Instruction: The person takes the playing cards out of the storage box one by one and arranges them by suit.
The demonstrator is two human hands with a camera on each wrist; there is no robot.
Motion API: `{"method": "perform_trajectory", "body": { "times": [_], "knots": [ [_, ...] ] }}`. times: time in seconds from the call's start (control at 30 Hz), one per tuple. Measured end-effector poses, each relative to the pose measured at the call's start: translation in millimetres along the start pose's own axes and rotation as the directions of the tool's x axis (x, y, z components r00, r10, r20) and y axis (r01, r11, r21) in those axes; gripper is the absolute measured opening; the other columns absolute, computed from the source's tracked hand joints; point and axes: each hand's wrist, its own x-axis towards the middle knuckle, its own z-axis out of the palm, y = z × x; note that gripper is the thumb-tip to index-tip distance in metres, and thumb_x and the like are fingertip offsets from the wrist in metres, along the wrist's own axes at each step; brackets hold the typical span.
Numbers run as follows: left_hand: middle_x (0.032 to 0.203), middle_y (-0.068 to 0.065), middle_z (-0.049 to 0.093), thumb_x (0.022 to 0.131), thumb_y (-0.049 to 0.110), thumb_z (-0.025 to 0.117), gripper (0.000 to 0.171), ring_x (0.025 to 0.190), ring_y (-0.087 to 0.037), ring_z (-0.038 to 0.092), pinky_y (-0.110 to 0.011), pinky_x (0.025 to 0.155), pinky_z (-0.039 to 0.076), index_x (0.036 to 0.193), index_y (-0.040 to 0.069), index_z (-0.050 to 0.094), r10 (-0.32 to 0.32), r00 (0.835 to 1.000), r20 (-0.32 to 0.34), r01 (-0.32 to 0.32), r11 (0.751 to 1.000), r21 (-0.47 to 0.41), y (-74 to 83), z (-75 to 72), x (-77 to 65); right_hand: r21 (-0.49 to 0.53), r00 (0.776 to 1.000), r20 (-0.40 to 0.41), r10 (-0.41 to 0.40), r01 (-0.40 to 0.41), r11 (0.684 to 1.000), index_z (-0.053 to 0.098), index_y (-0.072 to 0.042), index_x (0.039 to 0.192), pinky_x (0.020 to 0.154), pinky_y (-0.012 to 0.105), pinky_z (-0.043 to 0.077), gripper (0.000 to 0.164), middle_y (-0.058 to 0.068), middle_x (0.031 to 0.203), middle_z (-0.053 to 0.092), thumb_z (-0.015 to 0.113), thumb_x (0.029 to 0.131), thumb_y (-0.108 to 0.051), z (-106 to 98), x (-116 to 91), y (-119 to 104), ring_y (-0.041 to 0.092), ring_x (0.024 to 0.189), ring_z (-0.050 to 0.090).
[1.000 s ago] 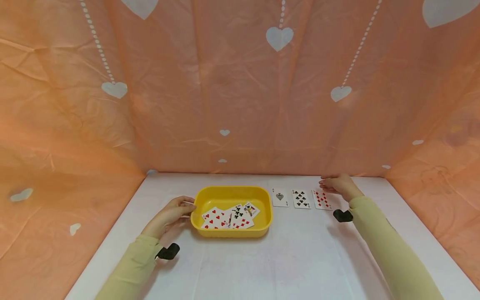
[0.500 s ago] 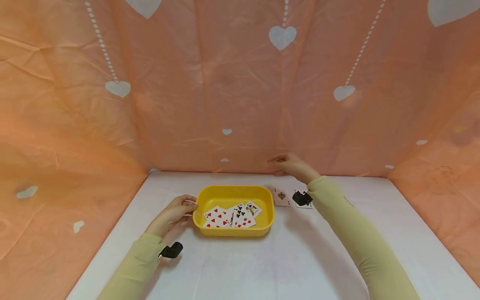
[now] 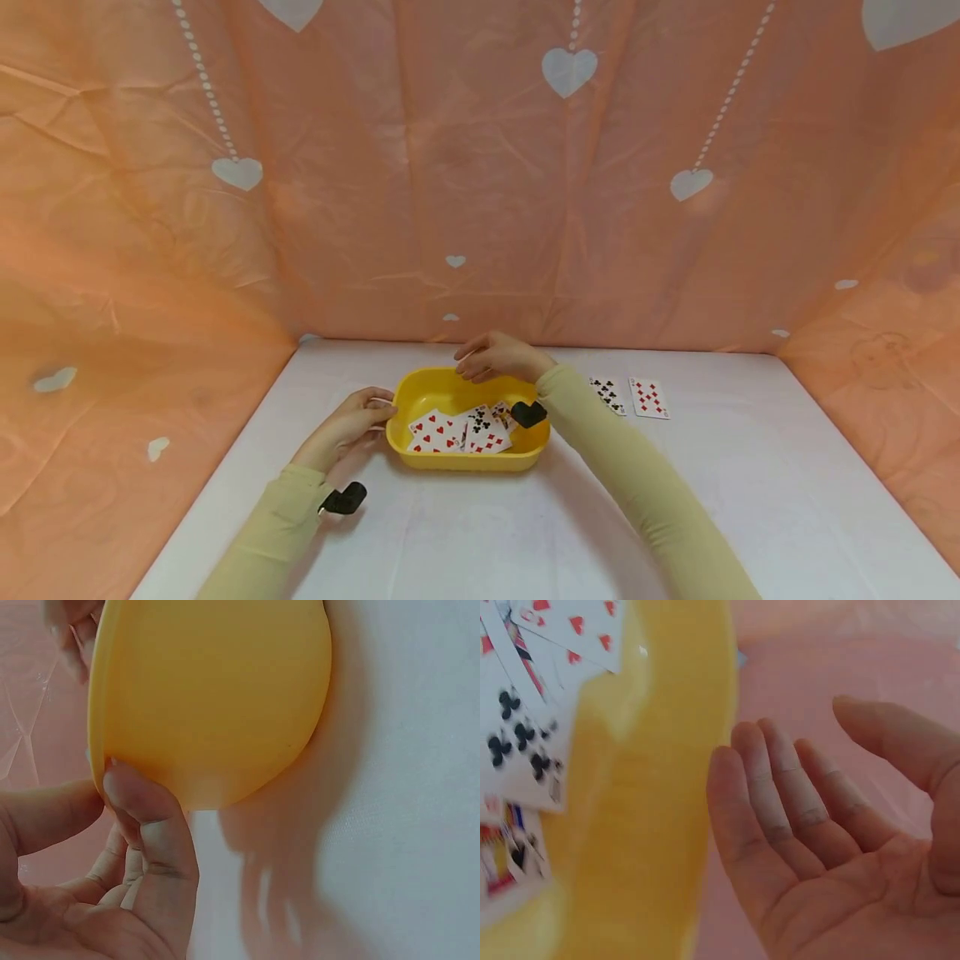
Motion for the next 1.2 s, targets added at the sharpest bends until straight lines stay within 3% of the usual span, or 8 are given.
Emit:
{"method": "perform_trajectory", "body": {
  "times": [0.3,0.6,0.77,0.93,1.07,1.2],
  "knots": [
    [0.101,-0.016,0.059,0.096,0.004,0.054,0.032,0.076,-0.017,0.06,-0.026,0.063,0.049,0.123,-0.008,0.042,0.006,1.0,0.013,-0.006,1.0,-0.015,-1.6,-2.4,0.5,-0.055,0.995,0.029,0.098,-0.097,0.994,0.057,0.009,0.121,0.088,0.043,0.049,0.036,0.021,0.11,0.064,0.064,0.09,-0.006,27.7,21.8,15.5,0.036,0.102,0.062],
    [0.102,-0.019,0.059,0.096,0.004,0.053,0.032,0.076,-0.016,0.06,-0.022,0.057,0.046,0.123,-0.009,0.042,0.032,0.999,0.028,-0.032,0.999,-0.005,-1.9,-2.9,-0.2,-0.162,0.971,0.096,0.219,-0.202,0.966,0.067,0.0,0.102,0.083,0.039,0.052,0.02,0.014,0.093,0.066,0.069,0.087,-0.012,41.4,32.3,23.5,0.02,0.076,0.06],
    [0.103,-0.019,0.059,0.096,0.004,0.053,0.032,0.078,-0.017,0.06,-0.023,0.059,0.047,0.123,-0.009,0.042,0.029,0.999,0.028,-0.029,1.0,-0.01,-1.9,-2.4,-0.7,-0.219,0.969,0.134,0.209,-0.177,0.96,0.068,0.002,0.098,0.072,0.032,0.051,0.017,0.008,0.077,0.059,0.066,0.089,-0.012,47.2,32.7,25.2,0.016,0.067,0.052],
    [0.106,-0.019,0.058,0.097,0.005,0.052,0.033,0.081,-0.019,0.061,-0.028,0.067,0.05,0.125,-0.008,0.042,0.014,1.0,0.018,-0.014,1.0,-0.006,-1.2,-2.7,-1.4,-0.263,0.972,0.158,0.177,-0.131,0.956,0.065,0.005,0.09,0.055,0.026,0.034,0.014,0.004,0.066,0.046,0.065,0.09,-0.009,50.9,34.9,26.2,0.014,0.057,0.038],
    [0.106,-0.018,0.059,0.097,0.006,0.053,0.033,0.081,-0.019,0.061,-0.03,0.069,0.051,0.126,-0.008,0.042,0.007,1.0,0.014,-0.007,1.0,-0.004,-0.9,-2.7,-1.2,-0.284,0.978,0.115,0.174,-0.135,0.949,0.067,0.0,0.089,0.05,0.022,0.033,0.009,0.0,0.06,0.046,0.07,0.085,-0.008,53.9,38.4,28.3,0.01,0.051,0.038],
    [0.105,-0.017,0.059,0.097,0.007,0.053,0.033,0.08,-0.017,0.06,-0.029,0.068,0.05,0.126,-0.007,0.042,0.004,1.0,0.015,-0.004,1.0,-0.009,-0.8,-3.0,-1.8,-0.276,0.979,0.062,0.192,-0.168,0.946,0.066,-0.003,0.093,0.047,0.02,0.033,0.016,0.0,0.06,0.048,0.075,0.08,-0.004,56.6,40.9,28.9,0.008,0.048,0.037]
  ]
}}
